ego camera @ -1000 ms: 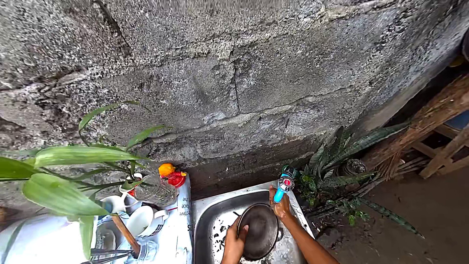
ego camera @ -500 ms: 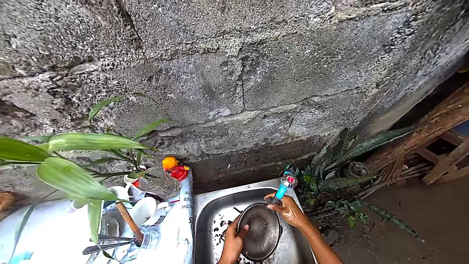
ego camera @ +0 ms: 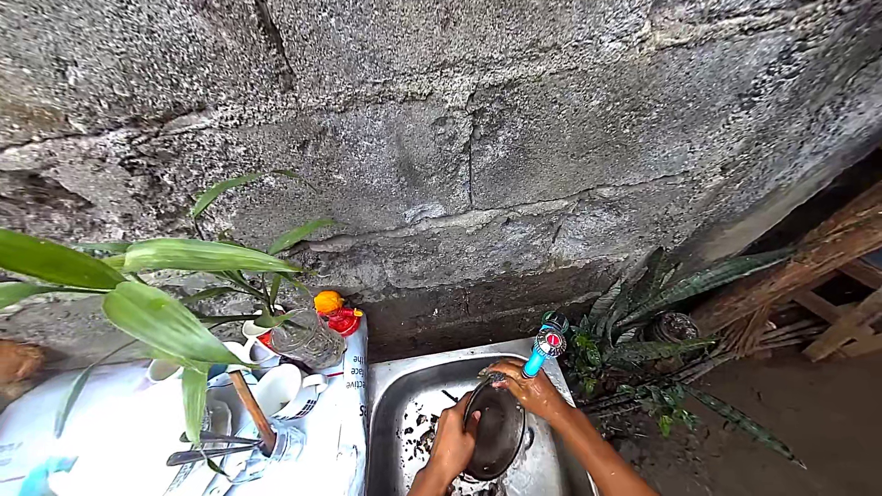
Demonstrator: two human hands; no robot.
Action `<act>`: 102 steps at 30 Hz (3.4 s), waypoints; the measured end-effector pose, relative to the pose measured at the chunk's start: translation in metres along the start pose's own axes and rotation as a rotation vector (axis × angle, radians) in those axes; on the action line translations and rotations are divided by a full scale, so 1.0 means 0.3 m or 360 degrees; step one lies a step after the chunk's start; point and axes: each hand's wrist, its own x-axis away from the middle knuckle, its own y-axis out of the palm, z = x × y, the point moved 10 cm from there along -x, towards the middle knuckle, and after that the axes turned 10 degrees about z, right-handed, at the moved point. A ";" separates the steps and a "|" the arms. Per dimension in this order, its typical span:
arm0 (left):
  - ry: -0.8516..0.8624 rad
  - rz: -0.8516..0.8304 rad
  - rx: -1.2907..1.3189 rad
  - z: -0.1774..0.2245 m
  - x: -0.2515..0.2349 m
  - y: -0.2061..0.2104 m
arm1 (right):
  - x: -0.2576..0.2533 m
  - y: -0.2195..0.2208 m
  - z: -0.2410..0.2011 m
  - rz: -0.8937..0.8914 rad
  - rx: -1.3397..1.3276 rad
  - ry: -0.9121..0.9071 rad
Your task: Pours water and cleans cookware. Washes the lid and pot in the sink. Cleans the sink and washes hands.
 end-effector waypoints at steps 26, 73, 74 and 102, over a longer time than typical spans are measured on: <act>0.0234 -0.0278 -0.0583 0.047 -0.065 -0.014 | 0.081 0.009 0.141 -0.0098 0.0196 0.0174; -0.0205 0.0732 0.0371 -0.182 -0.149 -0.043 | 0.346 0.006 0.086 0.0214 0.0739 0.0234; -0.0208 0.0697 0.0387 -0.185 -0.146 -0.026 | 0.322 -0.046 0.108 0.0302 0.0560 0.0411; -0.1082 0.0072 0.2310 -0.117 0.028 0.348 | 0.409 -0.249 0.127 0.1392 -0.0084 0.0948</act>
